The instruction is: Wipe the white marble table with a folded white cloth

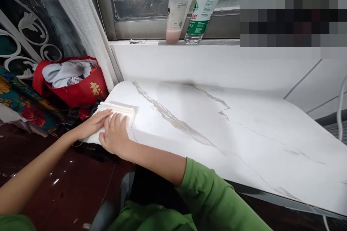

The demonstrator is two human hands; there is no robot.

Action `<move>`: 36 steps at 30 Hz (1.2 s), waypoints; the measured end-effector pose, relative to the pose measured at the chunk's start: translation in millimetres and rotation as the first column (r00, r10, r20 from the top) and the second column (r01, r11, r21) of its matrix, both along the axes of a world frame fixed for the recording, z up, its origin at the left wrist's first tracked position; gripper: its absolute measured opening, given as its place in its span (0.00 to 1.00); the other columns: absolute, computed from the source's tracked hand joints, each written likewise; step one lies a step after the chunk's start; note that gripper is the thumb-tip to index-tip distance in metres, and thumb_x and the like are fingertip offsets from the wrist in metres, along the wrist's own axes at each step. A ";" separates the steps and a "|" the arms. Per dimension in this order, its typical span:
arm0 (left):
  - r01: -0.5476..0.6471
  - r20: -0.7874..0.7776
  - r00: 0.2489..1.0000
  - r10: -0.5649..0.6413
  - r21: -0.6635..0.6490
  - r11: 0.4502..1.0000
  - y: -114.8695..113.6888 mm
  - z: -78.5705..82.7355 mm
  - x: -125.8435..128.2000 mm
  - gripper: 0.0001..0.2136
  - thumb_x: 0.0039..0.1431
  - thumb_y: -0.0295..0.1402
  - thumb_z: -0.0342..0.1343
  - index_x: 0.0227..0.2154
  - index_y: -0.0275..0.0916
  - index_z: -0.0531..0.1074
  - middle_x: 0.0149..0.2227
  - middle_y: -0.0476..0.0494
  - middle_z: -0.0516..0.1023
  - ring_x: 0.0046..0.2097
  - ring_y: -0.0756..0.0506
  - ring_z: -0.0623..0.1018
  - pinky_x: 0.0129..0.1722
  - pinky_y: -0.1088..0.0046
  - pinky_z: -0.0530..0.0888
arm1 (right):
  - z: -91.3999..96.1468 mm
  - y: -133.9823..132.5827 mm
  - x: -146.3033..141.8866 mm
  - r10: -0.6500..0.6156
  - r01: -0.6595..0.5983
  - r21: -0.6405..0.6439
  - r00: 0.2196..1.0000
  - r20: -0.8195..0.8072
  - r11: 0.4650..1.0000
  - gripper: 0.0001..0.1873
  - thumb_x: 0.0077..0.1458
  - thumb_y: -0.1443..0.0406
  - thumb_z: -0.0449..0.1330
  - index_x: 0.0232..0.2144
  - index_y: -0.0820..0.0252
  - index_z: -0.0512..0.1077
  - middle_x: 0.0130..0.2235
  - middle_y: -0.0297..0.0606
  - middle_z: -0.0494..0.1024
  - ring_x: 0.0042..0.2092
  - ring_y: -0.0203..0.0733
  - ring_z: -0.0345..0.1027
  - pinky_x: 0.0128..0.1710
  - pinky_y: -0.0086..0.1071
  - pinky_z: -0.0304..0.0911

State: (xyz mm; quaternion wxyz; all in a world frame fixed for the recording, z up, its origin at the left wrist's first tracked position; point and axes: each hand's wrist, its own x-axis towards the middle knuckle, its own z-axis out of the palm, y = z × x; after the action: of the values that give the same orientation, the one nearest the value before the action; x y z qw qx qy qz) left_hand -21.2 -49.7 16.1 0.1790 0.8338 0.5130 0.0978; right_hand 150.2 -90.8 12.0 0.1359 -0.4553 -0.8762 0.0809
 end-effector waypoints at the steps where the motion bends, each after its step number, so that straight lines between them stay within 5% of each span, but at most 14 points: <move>1: -0.017 0.002 1.000 0.017 0.035 0.999 10.2 -2.7 1.9 0.25 0.66 0.45 0.36 0.61 0.42 0.60 0.65 0.45 0.60 0.66 0.43 0.58 0.66 0.58 0.52 | -2.2 9.9 -2.3 -0.023 0.023 0.000 0.999 -0.028 1.000 0.35 0.63 0.57 0.45 0.62 0.83 0.55 0.64 0.70 0.54 0.66 0.70 0.44 0.61 0.65 0.40; 6: -0.048 0.053 0.998 0.038 0.215 0.975 77.2 -17.8 27.4 0.24 0.64 0.39 0.35 0.57 0.39 0.65 0.62 0.42 0.66 0.63 0.44 0.63 0.66 0.58 0.54 | -17.7 84.2 4.7 -0.140 0.149 0.076 0.984 -0.115 0.986 0.31 0.62 0.60 0.46 0.60 0.80 0.57 0.64 0.68 0.56 0.66 0.66 0.46 0.63 0.59 0.37; 11: -0.106 0.094 0.992 0.086 0.241 0.965 155.6 -23.8 52.6 0.22 0.62 0.37 0.38 0.55 0.40 0.68 0.60 0.44 0.68 0.62 0.44 0.65 0.64 0.60 0.58 | -25.4 162.4 25.2 -0.195 0.209 0.123 0.974 -0.115 0.970 0.25 0.63 0.63 0.45 0.59 0.69 0.62 0.63 0.56 0.61 0.64 0.57 0.49 0.64 0.52 0.38; 15: -0.078 0.114 0.992 0.052 0.238 0.968 212.2 -25.9 66.1 0.22 0.61 0.36 0.39 0.54 0.39 0.69 0.58 0.45 0.71 0.60 0.44 0.67 0.62 0.63 0.60 | -26.8 204.4 31.2 -0.328 0.344 0.173 0.938 -0.115 0.923 0.25 0.62 0.63 0.44 0.57 0.68 0.63 0.62 0.57 0.61 0.64 0.59 0.47 0.63 0.55 0.35; 20: -0.055 0.106 0.994 0.032 0.228 0.972 262.3 -25.9 80.3 0.22 0.60 0.34 0.39 0.54 0.40 0.69 0.58 0.47 0.71 0.58 0.44 0.69 0.61 0.66 0.62 | -30.1 248.3 34.6 -0.400 0.423 0.151 0.902 -0.162 0.893 0.25 0.62 0.64 0.43 0.56 0.69 0.64 0.56 0.59 0.67 0.58 0.62 0.56 0.58 0.56 0.43; 27: -0.068 0.074 0.996 0.049 0.275 0.959 280.1 -26.2 85.2 0.22 0.62 0.34 0.37 0.52 0.41 0.72 0.56 0.48 0.73 0.56 0.43 0.71 0.58 0.67 0.65 | -34.4 273.4 36.1 -0.457 0.479 0.133 0.873 -0.169 0.867 0.26 0.62 0.63 0.43 0.58 0.69 0.62 0.55 0.58 0.68 0.58 0.63 0.56 0.60 0.61 0.36; 36: -0.076 -0.005 0.997 0.080 0.276 0.958 243.5 -22.9 94.5 0.24 0.64 0.35 0.36 0.58 0.36 0.65 0.62 0.41 0.66 0.63 0.43 0.63 0.64 0.61 0.56 | -34.3 239.6 49.4 -0.398 0.424 0.141 0.900 -0.180 0.895 0.27 0.63 0.62 0.45 0.61 0.67 0.61 0.62 0.57 0.61 0.65 0.59 0.48 0.62 0.57 0.37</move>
State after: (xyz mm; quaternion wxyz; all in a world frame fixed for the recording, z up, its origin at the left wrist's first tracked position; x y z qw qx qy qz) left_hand 73.2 193.7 -6.7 0.0531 0.8304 0.5284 0.1684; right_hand 199.6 148.8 -22.3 0.2538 -0.6092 -0.7513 0.0055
